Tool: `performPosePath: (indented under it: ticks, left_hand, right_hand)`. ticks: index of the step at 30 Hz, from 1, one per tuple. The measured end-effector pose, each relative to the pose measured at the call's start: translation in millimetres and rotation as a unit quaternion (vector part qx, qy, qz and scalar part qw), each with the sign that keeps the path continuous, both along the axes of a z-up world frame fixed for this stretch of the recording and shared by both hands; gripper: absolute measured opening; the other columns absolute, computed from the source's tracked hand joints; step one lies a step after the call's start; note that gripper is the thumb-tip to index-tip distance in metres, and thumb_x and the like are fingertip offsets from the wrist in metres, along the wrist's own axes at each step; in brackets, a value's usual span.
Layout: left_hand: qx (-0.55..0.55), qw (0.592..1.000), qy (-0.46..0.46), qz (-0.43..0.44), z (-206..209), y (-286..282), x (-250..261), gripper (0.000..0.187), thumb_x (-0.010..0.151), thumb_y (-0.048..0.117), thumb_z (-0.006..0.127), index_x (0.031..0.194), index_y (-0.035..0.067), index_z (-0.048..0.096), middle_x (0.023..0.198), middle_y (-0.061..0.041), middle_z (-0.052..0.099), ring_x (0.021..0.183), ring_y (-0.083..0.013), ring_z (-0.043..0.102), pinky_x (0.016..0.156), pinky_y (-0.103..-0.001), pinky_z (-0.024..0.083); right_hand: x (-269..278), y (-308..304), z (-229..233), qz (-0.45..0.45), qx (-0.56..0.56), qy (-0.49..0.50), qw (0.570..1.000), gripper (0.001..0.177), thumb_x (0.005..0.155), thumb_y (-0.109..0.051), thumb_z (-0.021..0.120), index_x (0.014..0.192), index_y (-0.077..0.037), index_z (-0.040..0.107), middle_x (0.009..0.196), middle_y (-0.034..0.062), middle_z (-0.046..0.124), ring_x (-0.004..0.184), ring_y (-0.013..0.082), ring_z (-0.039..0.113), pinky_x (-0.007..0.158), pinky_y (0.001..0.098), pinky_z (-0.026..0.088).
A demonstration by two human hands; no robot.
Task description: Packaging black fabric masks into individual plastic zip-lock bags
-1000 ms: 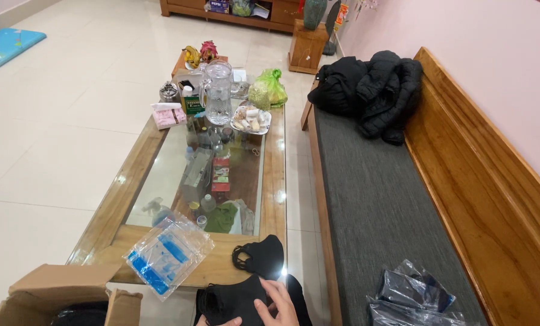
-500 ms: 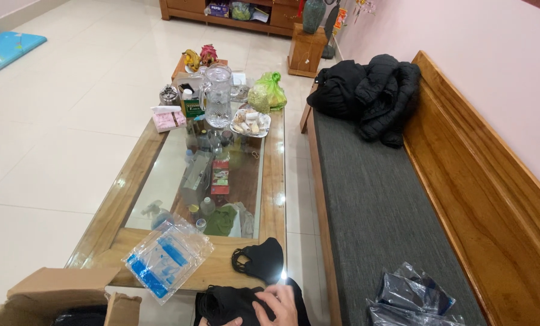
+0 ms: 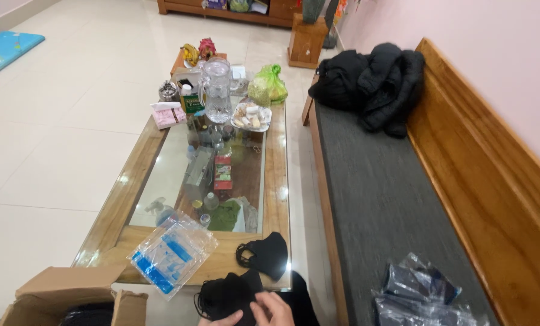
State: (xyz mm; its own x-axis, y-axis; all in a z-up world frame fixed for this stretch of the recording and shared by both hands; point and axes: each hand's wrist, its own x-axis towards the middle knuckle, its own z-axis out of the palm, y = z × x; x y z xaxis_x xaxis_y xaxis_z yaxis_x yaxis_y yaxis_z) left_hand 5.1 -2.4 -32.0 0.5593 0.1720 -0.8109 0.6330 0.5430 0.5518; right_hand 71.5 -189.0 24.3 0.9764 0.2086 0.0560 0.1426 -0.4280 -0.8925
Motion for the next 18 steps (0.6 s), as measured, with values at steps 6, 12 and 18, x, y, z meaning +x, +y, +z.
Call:
performPosePath:
  ticks: [6, 12, 18]
  left_hand:
    - [-0.024, 0.989, 0.026, 0.142, 31, -9, -12, 0.058, 0.073, -0.004, 0.085, 0.127, 0.009, 0.071, 0.12, -0.016, 0.079, 0.108, -0.0319, 0.071, 0.087, -0.046, 0.05]
    - [-0.026, 0.953, -0.055, 0.297, 36, 14, -21, 0.054, 0.076, -0.015, 0.073, 0.127, 0.005, 0.069, 0.124, -0.018, 0.072, 0.108, -0.0317, 0.069, 0.084, -0.05, 0.059]
    - [-0.014, 0.949, -0.051, 0.31, 36, 21, -29, 0.06, 0.077, -0.013, 0.072, 0.132, 0.01, 0.066, 0.131, -0.014, 0.07, 0.114, -0.0282, 0.067, 0.089, -0.047, 0.058]
  right_hand:
    - [24, -6, -22, 0.06, 0.065, 0.026, 0.996, 0.015, 0.092, -0.02, 0.073, 0.102, -0.009, 0.078, 0.096, 0.0023, 0.081, 0.089, 0.012, 0.072, 0.085, 0.0285, 0.056]
    - [86, -10, -80, -0.071, 0.23, 0.262, 0.935, 0.015, 0.094, -0.007, 0.072, 0.102, -0.005, 0.06, 0.061, 0.0073, 0.058, 0.047, 0.0152, 0.058, 0.033, 0.0245, 0.037]
    - [104, -18, -93, -0.143, 0.192, 0.305, 0.922, 0.016, 0.094, -0.009, 0.07, 0.103, -0.002, 0.059, 0.059, 0.0055, 0.05, 0.041, 0.0154, 0.054, 0.029, 0.0262, 0.028]
